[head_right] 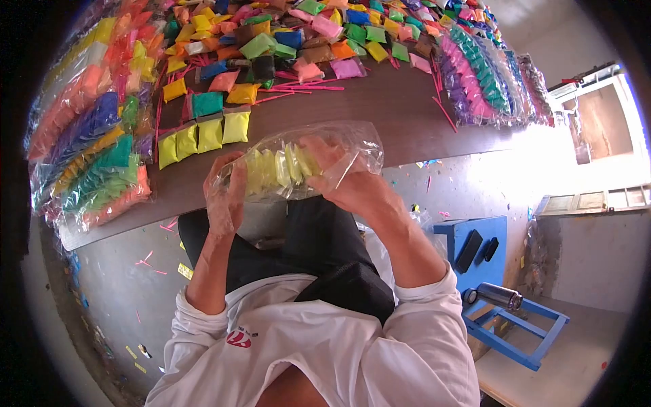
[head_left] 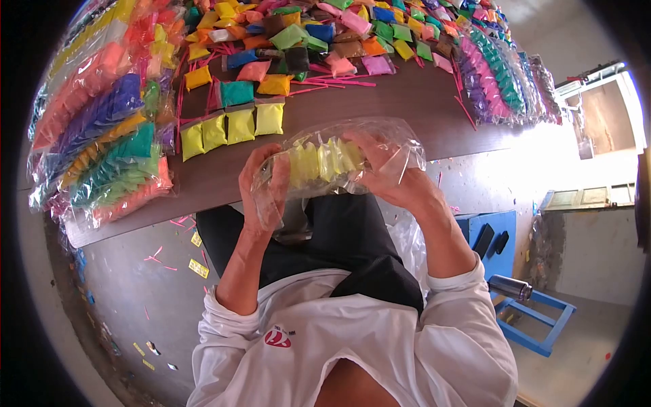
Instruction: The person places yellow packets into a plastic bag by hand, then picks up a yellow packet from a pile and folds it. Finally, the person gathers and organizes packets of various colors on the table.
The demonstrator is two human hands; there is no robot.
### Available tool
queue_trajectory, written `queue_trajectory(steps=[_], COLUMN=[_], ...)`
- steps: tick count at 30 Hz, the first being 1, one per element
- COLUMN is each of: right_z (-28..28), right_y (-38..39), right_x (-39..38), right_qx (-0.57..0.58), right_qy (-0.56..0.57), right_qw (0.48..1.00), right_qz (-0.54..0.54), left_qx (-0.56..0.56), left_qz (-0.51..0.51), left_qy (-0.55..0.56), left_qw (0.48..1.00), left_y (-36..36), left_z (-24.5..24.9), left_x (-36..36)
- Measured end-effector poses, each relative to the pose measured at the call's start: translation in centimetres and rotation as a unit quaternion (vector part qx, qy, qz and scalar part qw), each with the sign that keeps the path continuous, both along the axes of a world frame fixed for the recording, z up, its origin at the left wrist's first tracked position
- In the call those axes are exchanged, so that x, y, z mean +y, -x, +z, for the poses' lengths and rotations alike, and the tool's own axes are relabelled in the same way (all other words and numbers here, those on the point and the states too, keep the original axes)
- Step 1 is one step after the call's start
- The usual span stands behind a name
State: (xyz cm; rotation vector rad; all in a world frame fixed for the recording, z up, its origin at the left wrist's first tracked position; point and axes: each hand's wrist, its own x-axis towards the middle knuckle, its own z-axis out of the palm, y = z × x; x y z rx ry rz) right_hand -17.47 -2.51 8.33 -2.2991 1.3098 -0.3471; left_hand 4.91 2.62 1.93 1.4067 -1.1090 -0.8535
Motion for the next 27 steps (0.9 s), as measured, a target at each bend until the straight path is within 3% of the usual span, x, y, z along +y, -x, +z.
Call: queue_trajectory(steps=[7,12,15,18,21,22,24,27], right_z=[-0.4,3.0,5.6,9.1,12.4,13.5,14.3,11.0], right_y=[-0.3,-0.1,0.5,2.3,3.4,2.4,-1.0,-6.0], right_x=[0.0,1.7,3.2,3.3,2.4,2.4,0.1,-6.6], right_qx=[-0.007,-0.008,0.044,-0.038,-0.209,-0.235,-0.189,-0.081], right_qy=[-0.012,-0.019,0.008,-0.118,-0.119,-0.133,-0.065,0.005], right_qw=[1.000,0.999,0.998,0.968,0.939,0.950,0.976,0.984], right_qz=[-0.018,-0.027,0.045,0.217,0.248,0.157,0.083,0.161], left_qx=[-0.009,0.002,0.048,0.088,0.049,0.046,0.018,-0.020], left_qz=[0.016,-0.002,-0.001,-0.004,-0.001,-0.002,0.002,0.013], left_qy=[0.016,0.002,0.003,0.013,0.013,0.012,0.011,0.010], left_qw=[1.000,1.000,0.999,0.996,0.999,0.999,1.000,1.000], left_y=[0.2,-0.2,0.0,-0.2,-0.2,-0.2,-0.3,-0.4], left_z=[-0.4,-0.4,-0.8,-1.7,-1.6,-1.8,-2.0,-2.3], left_x=[-0.2,-0.1,-0.1,-0.2,-0.1,-0.1,-0.2,-0.3])
